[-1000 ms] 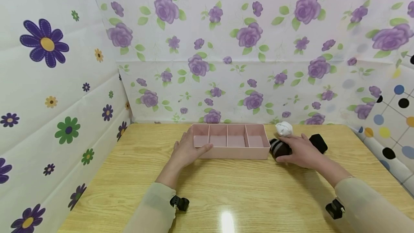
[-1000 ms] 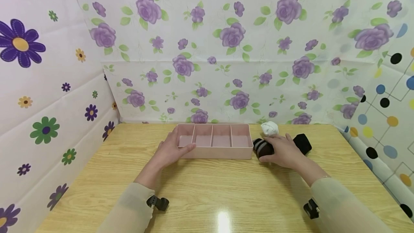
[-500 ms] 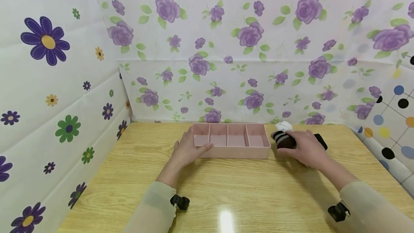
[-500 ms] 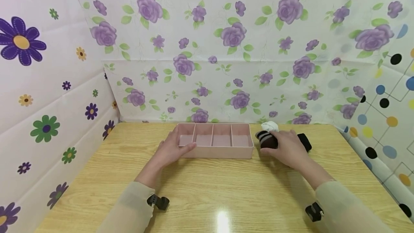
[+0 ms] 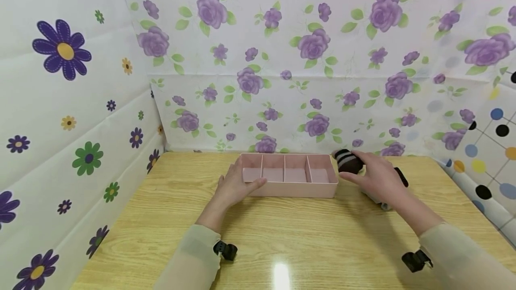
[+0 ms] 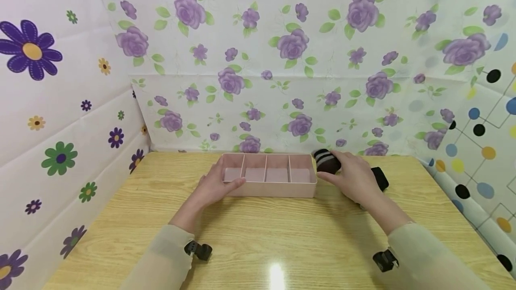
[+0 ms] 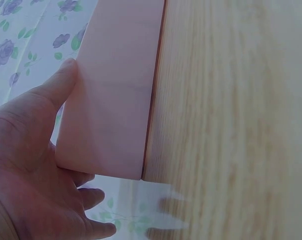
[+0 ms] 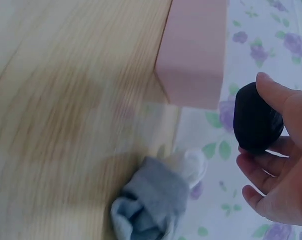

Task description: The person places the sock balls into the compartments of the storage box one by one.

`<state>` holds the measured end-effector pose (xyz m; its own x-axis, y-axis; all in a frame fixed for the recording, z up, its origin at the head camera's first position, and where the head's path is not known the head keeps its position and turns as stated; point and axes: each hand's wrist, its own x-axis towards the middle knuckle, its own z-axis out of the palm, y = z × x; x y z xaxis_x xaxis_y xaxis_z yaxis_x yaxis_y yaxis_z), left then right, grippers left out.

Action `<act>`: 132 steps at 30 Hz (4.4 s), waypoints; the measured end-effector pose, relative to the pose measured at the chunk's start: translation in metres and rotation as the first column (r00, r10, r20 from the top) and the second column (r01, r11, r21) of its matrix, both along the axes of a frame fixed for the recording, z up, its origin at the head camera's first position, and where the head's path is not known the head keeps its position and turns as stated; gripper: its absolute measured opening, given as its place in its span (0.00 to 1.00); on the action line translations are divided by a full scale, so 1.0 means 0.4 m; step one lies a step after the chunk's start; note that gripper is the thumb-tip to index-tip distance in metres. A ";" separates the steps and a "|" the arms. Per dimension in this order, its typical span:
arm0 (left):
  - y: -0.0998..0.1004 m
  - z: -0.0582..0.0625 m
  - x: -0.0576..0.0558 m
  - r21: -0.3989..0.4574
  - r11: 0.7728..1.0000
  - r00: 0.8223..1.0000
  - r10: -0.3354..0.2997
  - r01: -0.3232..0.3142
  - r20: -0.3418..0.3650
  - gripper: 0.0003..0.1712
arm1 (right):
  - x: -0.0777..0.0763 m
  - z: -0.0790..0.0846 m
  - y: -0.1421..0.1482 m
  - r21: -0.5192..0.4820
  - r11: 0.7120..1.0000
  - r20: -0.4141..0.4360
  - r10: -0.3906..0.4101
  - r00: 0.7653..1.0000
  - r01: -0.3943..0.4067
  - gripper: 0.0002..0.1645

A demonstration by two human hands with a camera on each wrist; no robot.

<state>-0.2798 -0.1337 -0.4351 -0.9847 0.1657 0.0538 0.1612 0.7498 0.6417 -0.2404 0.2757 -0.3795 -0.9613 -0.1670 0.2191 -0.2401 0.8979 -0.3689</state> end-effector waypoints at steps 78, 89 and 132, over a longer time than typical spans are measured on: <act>-0.018 0.000 -0.004 0.026 0.999 0.999 -0.035 0.035 -0.005 0.68 | -0.161 -0.028 -0.500 -0.126 0.977 0.096 0.184 0.978 -0.172 0.51; -0.017 -0.006 -0.003 0.023 0.999 1.000 -0.026 0.026 0.009 0.70 | -0.160 -0.027 -0.499 -0.171 0.952 0.023 0.260 0.965 -0.252 0.47; -0.017 -0.003 -0.002 0.018 0.999 0.999 -0.029 0.029 -0.024 0.68 | -0.156 -0.017 -0.233 0.043 0.986 -0.130 0.163 0.978 -0.158 0.45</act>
<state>-0.2807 -0.1404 -0.4365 -0.9779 0.1932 0.0803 0.1982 0.7330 0.6507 -0.3028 0.1827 -0.3862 -0.8842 -0.3259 0.3346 -0.4268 0.8547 -0.2955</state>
